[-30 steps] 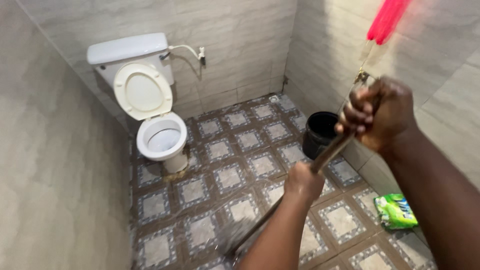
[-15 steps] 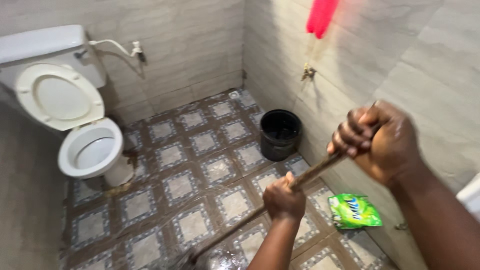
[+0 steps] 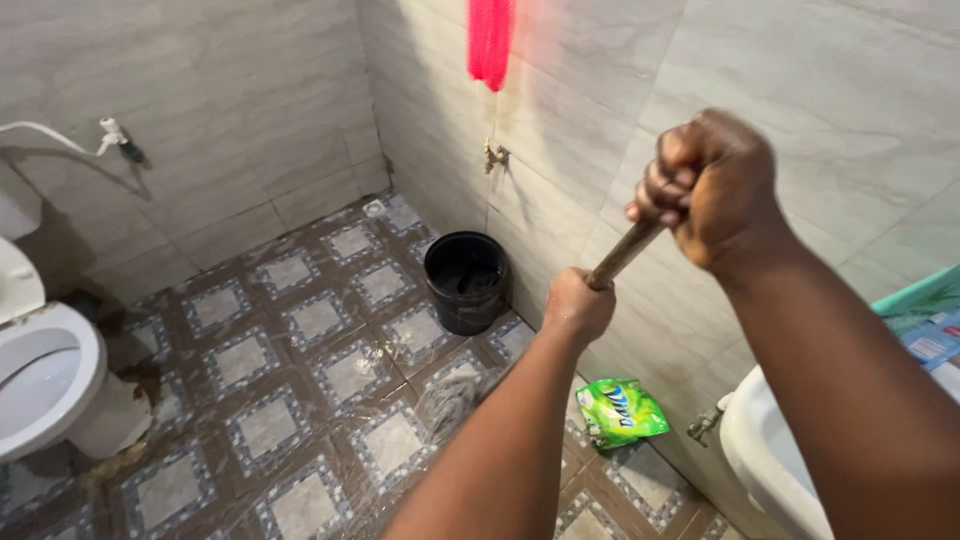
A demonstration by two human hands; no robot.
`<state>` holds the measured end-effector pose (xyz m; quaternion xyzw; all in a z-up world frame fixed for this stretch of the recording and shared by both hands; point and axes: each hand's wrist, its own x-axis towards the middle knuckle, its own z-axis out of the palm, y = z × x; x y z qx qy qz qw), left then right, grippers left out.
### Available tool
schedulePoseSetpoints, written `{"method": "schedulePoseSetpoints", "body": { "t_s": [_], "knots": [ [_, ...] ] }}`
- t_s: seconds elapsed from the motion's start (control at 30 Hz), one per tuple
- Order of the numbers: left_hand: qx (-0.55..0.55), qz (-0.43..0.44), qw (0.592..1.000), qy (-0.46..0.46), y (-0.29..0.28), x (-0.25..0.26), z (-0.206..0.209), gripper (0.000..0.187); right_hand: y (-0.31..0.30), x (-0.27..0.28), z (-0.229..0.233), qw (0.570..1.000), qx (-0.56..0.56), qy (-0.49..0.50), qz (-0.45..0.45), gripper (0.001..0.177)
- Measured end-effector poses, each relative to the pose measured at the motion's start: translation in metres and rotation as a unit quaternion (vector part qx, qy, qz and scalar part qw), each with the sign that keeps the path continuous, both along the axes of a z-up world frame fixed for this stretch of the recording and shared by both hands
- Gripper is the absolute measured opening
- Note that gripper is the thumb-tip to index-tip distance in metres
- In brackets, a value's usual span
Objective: The person pours detergent powder from a bag into a toilet and a bucket, then uses a mop to scrub the bathroom floor tiles. They use a small container to pour water from the bucket onto the floor and continue mopping around the toilet and walls.
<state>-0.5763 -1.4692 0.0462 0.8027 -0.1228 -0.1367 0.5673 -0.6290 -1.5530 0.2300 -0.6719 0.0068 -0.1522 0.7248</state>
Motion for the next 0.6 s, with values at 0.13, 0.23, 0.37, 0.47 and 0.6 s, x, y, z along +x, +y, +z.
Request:
{"method": "schedulePoseSetpoints", "body": {
  "t_s": [0.13, 0.23, 0.37, 0.47, 0.6],
  "knots": [
    [0.056, 0.004, 0.998, -0.009, -0.006, -0.011, 0.000, 0.032, -0.038, 0.012, 0.006, 0.997, 0.056, 0.058, -0.014, 0.029],
    [0.100, 0.013, 0.995, -0.009, 0.022, -0.019, -0.031, 0.033, -0.031, 0.026, -0.025, 0.989, 0.106, 0.096, 0.036, 0.029],
    [0.130, 0.083, 0.984, -0.090, 0.094, -0.042, -0.088, 0.035, 0.013, 0.032, -0.085, 0.975, 0.139, 0.136, 0.106, 0.031],
    [0.155, 0.151, 0.972, -0.092, 0.102, -0.042, -0.100, 0.047, 0.030, 0.035, -0.096, 0.973, 0.140, 0.148, 0.105, 0.028],
    [0.048, 0.174, 0.956, -0.231, 0.061, -0.021, -0.068, 0.053, 0.007, 0.044, -0.043, 0.984, 0.118, 0.104, 0.089, 0.031]
  ]
}}
